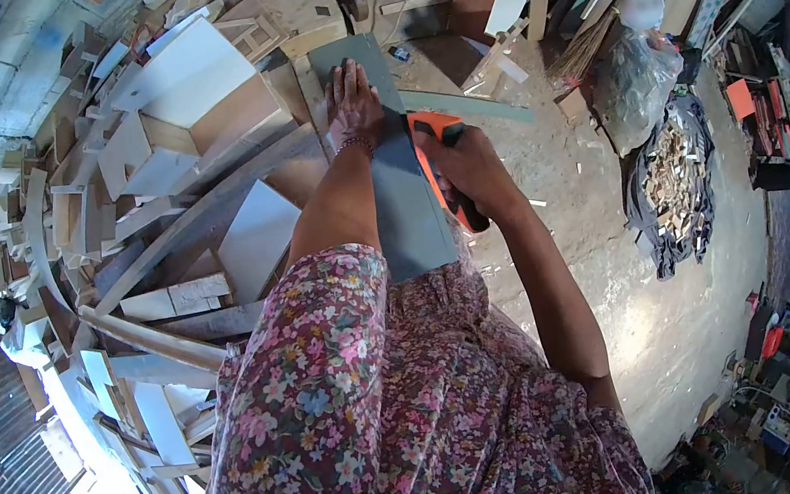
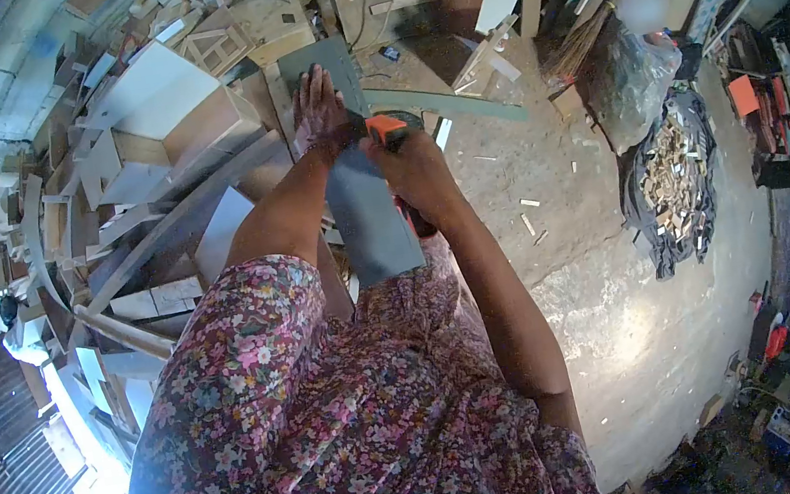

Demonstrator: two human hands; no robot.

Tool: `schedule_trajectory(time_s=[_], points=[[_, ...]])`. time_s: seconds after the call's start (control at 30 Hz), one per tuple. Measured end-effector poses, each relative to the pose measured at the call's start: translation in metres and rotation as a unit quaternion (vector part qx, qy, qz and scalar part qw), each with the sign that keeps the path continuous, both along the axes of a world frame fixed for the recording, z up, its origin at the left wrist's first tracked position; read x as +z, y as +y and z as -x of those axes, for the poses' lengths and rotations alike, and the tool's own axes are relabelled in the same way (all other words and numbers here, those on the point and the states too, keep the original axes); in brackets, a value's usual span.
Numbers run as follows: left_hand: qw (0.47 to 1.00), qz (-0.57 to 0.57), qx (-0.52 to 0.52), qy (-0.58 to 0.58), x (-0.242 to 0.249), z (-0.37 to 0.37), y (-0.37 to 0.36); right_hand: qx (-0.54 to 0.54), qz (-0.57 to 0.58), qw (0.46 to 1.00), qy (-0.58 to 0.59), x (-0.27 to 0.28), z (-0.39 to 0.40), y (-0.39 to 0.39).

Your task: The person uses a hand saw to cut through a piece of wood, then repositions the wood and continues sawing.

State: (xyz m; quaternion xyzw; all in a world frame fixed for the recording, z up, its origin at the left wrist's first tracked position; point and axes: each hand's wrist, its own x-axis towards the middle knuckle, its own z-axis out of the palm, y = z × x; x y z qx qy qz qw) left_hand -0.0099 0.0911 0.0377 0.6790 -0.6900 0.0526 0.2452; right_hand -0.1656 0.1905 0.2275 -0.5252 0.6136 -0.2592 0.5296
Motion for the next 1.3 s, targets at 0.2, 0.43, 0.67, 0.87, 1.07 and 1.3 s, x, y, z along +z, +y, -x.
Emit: schedule_trajectory(time_s=[0.2, 0.43, 0.67, 0.87, 1.07, 1.3], points=[[0.998, 0.052, -0.014, 0.026, -0.012, -0.003, -0.002, 0.010, 0.026, 1.000, -0.014, 0.047, -0.001, 0.032], [0.999, 0.033, -0.005, -0.003, -0.007, -0.004, -0.003, -0.050, 0.092, 0.994, 0.018, 0.026, 0.018, 0.098], [0.998, 0.054, -0.004, -0.018, -0.013, -0.006, -0.001, -0.079, 0.118, 0.990, -0.022, 0.003, 0.016, 0.116], [0.997, 0.019, -0.002, -0.072, 0.004, -0.006, 0.002, -0.044, 0.144, 0.989, 0.015, -0.040, -0.009, 0.058], [0.998, 0.053, 0.001, -0.031, -0.005, -0.007, -0.002, -0.091, 0.203, 0.975, -0.025, -0.052, 0.009, 0.072], [0.998, -0.061, 0.013, -0.031, 0.047, 0.011, 0.045, -0.077, 0.188, 0.979, 0.002, -0.037, 0.008, 0.069]])
